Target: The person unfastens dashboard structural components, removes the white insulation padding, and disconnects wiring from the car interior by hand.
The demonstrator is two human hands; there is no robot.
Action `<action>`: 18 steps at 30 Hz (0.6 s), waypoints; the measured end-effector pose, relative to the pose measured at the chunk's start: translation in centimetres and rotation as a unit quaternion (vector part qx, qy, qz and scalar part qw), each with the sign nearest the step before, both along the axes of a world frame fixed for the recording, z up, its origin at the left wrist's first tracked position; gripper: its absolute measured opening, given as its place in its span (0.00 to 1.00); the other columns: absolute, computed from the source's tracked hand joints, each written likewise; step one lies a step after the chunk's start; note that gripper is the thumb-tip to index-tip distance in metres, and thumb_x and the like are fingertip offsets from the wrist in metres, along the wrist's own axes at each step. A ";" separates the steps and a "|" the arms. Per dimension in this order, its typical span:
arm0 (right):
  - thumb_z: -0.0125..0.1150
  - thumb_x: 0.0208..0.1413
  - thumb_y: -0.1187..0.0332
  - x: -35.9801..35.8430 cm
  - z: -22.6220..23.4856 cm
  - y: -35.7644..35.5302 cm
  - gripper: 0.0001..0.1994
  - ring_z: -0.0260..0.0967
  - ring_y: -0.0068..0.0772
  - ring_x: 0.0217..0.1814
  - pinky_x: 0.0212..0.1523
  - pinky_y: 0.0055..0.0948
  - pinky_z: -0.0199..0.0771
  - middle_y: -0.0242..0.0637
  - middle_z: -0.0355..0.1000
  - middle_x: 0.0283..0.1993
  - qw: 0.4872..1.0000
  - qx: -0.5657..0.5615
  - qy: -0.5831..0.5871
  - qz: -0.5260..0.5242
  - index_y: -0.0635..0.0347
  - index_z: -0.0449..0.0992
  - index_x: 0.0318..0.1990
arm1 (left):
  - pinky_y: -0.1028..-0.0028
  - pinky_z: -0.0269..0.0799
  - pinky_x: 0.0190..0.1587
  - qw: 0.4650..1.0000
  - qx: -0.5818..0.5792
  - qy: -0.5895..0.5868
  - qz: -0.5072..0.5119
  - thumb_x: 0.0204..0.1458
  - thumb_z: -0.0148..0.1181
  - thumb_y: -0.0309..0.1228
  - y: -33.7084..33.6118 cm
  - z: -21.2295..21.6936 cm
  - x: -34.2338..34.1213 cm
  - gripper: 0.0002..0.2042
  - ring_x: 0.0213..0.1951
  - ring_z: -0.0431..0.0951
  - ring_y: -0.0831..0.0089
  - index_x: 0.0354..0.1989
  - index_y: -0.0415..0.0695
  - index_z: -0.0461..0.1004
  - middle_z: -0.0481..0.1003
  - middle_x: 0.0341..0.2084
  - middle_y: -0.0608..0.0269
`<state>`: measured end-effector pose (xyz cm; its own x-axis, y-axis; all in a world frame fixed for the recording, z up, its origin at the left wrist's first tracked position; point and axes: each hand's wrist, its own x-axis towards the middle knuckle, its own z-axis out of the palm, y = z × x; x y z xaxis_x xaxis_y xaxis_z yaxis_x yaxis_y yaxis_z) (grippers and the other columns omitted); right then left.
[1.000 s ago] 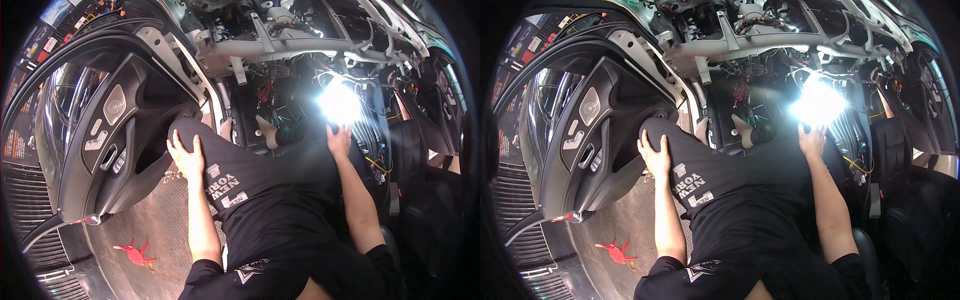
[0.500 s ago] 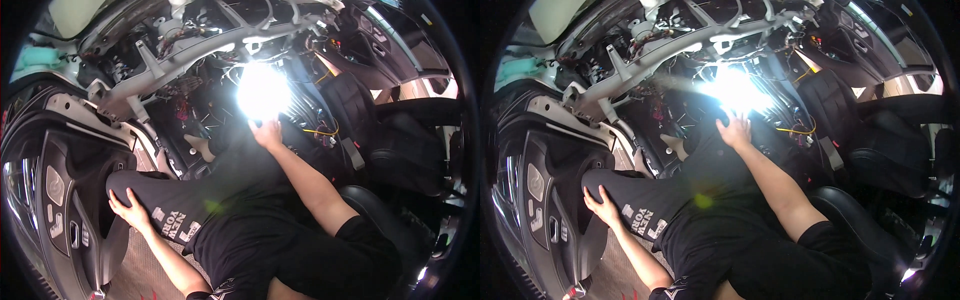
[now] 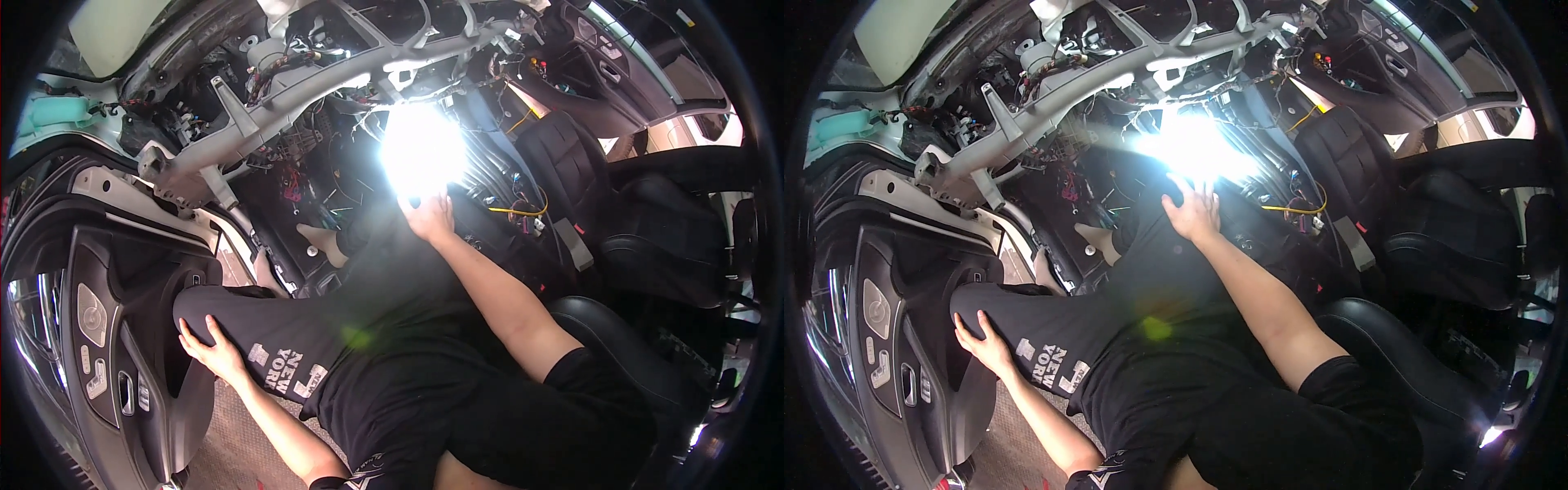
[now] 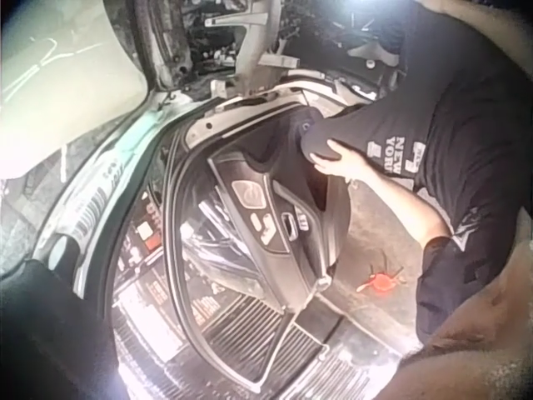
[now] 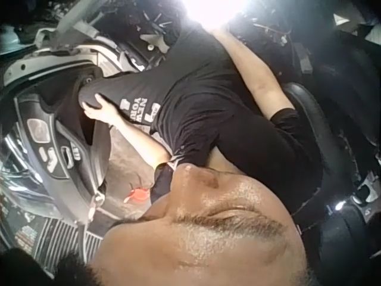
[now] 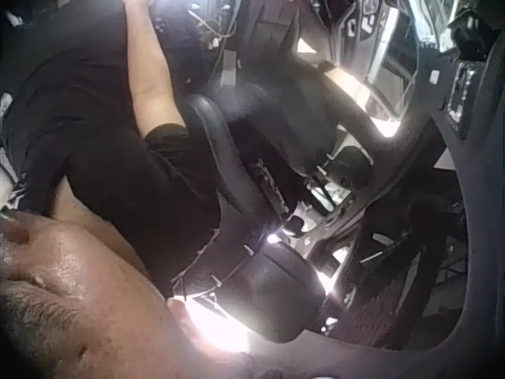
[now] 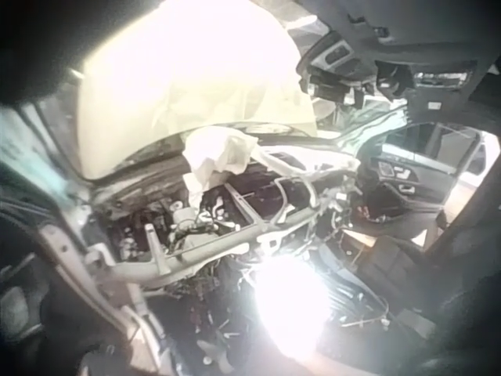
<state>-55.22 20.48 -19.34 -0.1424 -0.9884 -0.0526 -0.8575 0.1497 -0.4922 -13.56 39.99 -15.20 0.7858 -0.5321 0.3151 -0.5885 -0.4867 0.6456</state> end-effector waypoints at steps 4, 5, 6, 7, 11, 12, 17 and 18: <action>0.58 0.56 0.49 0.0 0.1 0.1 0.27 0.45 0.50 0.74 0.70 0.52 0.48 0.44 0.58 0.68 1.000 0.003 -0.008 0.000 0.34 0.67 0.64 | 0.58 0.51 0.69 1.000 0.004 -0.007 0.002 0.58 0.59 0.45 -0.1 0.4 -0.4 0.31 0.69 0.54 0.52 0.68 0.51 0.60 0.54 0.68 0.45; 0.58 0.56 0.49 0.1 0.1 0.1 0.27 0.45 0.50 0.74 0.70 0.52 0.48 0.44 0.58 0.68 1.000 0.003 -0.009 0.001 0.34 0.67 0.64 | 0.58 0.51 0.69 1.000 0.003 -0.008 0.003 0.58 0.59 0.45 -0.1 0.5 -0.3 0.31 0.69 0.54 0.52 0.68 0.51 0.60 0.54 0.68 0.45; 0.58 0.56 0.49 0.1 0.1 0.1 0.27 0.45 0.50 0.74 0.70 0.52 0.48 0.44 0.58 0.68 1.000 0.005 -0.007 -0.002 0.34 0.67 0.64 | 0.58 0.51 0.69 1.000 0.000 -0.005 0.001 0.59 0.59 0.45 -0.1 0.4 -0.3 0.31 0.69 0.54 0.52 0.68 0.51 0.60 0.53 0.68 0.45; 0.58 0.56 0.49 0.1 0.2 0.1 0.27 0.45 0.50 0.74 0.71 0.52 0.48 0.45 0.58 0.68 1.000 0.007 -0.005 -0.005 0.34 0.67 0.64 | 0.58 0.50 0.69 1.000 -0.003 -0.003 0.000 0.59 0.59 0.45 0.0 0.4 -0.3 0.31 0.69 0.53 0.52 0.68 0.51 0.60 0.53 0.68 0.45; 0.57 0.56 0.49 0.0 -0.1 0.0 0.27 0.46 0.49 0.74 0.71 0.52 0.48 0.45 0.58 0.68 1.000 0.007 0.000 0.001 0.34 0.67 0.64 | 0.58 0.49 0.70 1.000 -0.001 -0.003 0.002 0.59 0.59 0.46 0.0 0.2 -0.2 0.31 0.70 0.52 0.52 0.68 0.51 0.59 0.53 0.68 0.44; 0.57 0.56 0.49 0.0 0.0 0.0 0.27 0.46 0.49 0.74 0.70 0.52 0.48 0.45 0.58 0.68 1.000 0.008 0.001 0.000 0.34 0.67 0.64 | 0.58 0.49 0.70 1.000 -0.005 -0.003 -0.002 0.59 0.59 0.46 0.0 0.2 -0.2 0.31 0.70 0.52 0.52 0.69 0.51 0.59 0.52 0.68 0.44; 0.58 0.56 0.49 0.1 0.4 0.1 0.27 0.47 0.48 0.74 0.69 0.50 0.50 0.44 0.59 0.67 1.000 0.006 0.000 0.002 0.34 0.67 0.64 | 0.58 0.49 0.70 1.000 -0.008 -0.005 -0.007 0.59 0.59 0.46 0.1 0.1 0.0 0.31 0.70 0.52 0.51 0.69 0.52 0.59 0.52 0.68 0.43; 0.58 0.56 0.49 0.1 0.5 0.2 0.27 0.48 0.48 0.73 0.69 0.49 0.50 0.44 0.59 0.67 1.000 0.007 -0.001 -0.001 0.34 0.67 0.64 | 0.58 0.49 0.70 1.000 -0.007 -0.003 -0.005 0.59 0.59 0.46 0.1 0.1 -0.1 0.31 0.70 0.52 0.51 0.69 0.52 0.59 0.52 0.68 0.43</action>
<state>-55.10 20.63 -18.82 -0.1435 -0.9874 -0.0659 -0.8562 0.1573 -0.4921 -13.64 40.05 -15.10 0.7785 -0.5356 0.3272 -0.5970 -0.4710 0.6494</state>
